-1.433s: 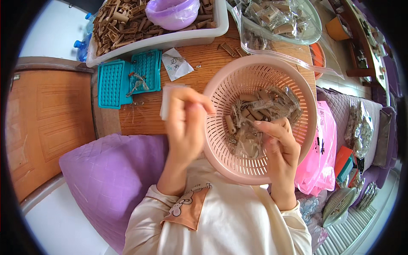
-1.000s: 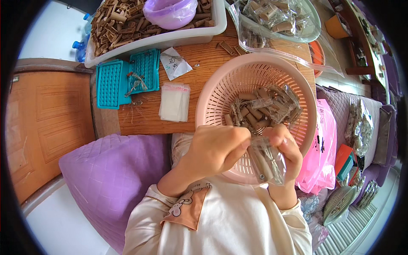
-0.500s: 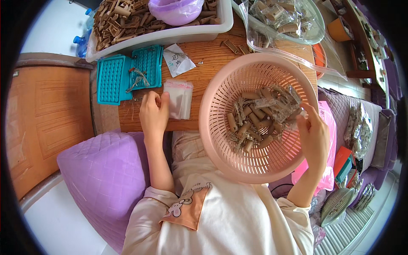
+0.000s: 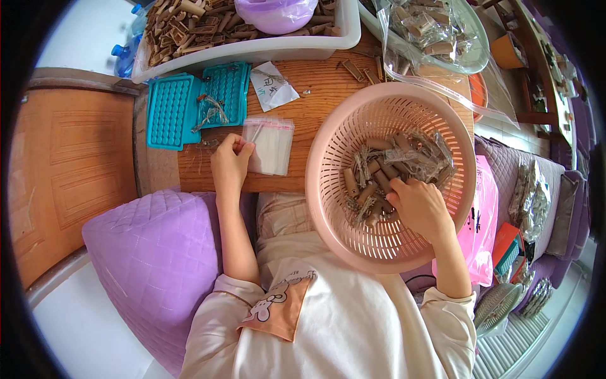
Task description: The person packages small cylindrical objects into small plastic bags by hand.
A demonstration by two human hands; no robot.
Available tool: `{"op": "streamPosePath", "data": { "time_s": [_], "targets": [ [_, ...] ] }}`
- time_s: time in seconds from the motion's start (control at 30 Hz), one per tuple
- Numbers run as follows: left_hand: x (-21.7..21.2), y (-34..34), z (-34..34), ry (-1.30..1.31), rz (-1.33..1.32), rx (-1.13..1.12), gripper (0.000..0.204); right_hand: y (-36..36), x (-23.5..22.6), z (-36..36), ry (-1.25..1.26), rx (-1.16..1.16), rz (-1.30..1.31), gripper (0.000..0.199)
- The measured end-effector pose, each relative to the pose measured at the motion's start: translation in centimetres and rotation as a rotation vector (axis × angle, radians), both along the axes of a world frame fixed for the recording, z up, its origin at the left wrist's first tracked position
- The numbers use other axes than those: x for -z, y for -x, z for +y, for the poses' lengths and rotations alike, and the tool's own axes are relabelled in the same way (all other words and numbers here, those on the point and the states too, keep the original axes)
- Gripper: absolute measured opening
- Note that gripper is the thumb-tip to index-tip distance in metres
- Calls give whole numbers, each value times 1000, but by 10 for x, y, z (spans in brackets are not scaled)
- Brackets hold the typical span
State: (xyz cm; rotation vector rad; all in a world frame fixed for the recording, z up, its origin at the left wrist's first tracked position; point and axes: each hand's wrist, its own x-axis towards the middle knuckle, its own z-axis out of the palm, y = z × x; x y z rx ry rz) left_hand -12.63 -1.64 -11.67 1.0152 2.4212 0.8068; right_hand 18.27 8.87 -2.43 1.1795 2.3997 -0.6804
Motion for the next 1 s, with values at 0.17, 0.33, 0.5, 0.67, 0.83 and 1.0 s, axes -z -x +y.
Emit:
{"op": "streamPosePath", "data": {
  "time_s": [0.17, 0.33, 0.5, 0.67, 0.83, 1.0],
  "targets": [
    [-9, -3, -5, -87, 74, -3, 13, -2, -13, -2, -48, 98, 189, 17],
    [-22, -6, -4, 21, 173, -9, 15, -12, -19, -1, 90, 308, 408, 12],
    [-22, -5, -5, -19, 386, 49, 15, -13, -34, -8, 288, 655, 645, 16],
    [-20, -9, 0, -26, 321, 67, 12, -14, -35, -15, 414, 716, 894, 18],
    [-25, -15, 3, -27, 317, 94, 9, -12, -32, -16, 429, 654, 925, 18],
    [-20, -13, 4, 15, 202, 130, 13, -10, -28, -18, 459, 610, 929, 17]
  ]
}}
